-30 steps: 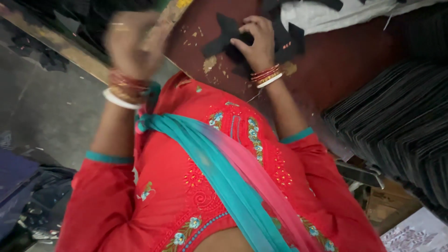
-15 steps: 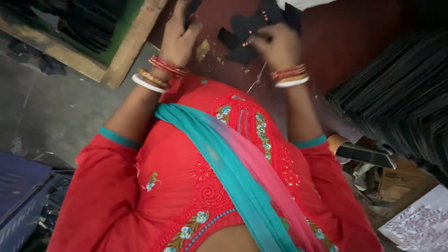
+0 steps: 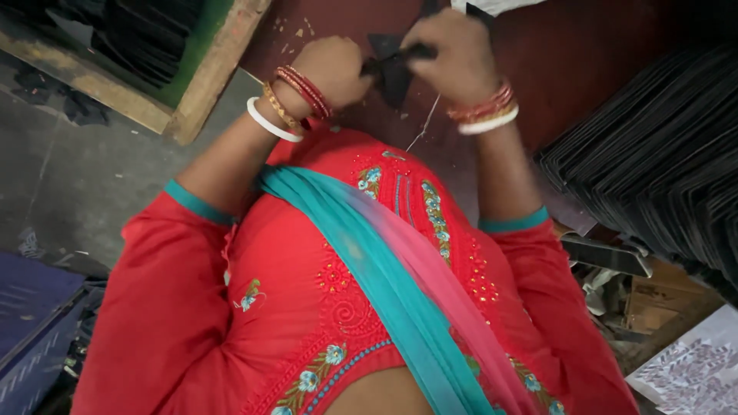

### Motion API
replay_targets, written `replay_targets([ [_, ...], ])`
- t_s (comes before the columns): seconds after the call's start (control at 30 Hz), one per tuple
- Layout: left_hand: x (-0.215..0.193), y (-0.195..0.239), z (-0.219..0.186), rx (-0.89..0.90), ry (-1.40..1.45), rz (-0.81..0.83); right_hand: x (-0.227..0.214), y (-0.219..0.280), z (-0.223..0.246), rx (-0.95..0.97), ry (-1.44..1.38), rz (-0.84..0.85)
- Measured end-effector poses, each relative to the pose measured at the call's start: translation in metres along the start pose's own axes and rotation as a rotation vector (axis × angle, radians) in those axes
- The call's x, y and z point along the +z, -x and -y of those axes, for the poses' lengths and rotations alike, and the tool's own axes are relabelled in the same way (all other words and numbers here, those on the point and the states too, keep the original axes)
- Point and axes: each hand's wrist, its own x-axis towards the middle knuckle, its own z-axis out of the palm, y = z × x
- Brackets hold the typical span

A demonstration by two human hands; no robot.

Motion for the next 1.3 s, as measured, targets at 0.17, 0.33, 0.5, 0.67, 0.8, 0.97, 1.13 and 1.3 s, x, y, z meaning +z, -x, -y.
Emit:
replay_targets([
  [0.17,0.032,-0.005,0.068,0.304,0.12,-0.439,0.005,-0.008,-0.014,0.119,-0.128,-0.005],
  [0.33,0.003,0.025,0.038,-0.207,0.619,-0.341,0.007,0.002,-0.023,0.088,-0.16,-0.011],
  [0.5,0.03,0.002,0.058,0.373,0.47,-0.4,-0.02,-0.012,-0.01,0.079,-0.568,0.231],
  [0.67,0.031,-0.012,0.044,0.149,0.245,-0.438,0.01,-0.028,0.015,0.24,-0.528,-0.054],
  [0.8,0.027,0.005,0.07,0.066,0.484,-0.41,0.031,-0.025,0.037,0.106,-0.393,0.042],
  [0.97,0.053,0.008,0.125,-0.128,0.869,-0.589,0.028,-0.015,0.026,0.142,-0.34,-0.096],
  [1.13,0.048,0.004,0.064,-0.077,1.623,-0.283,-0.007,-0.026,0.073,0.612,-0.478,-0.461],
  [1.3,0.057,-0.013,0.062,0.501,0.418,-0.64,0.017,-0.006,0.071,-0.064,-0.317,-0.325],
])
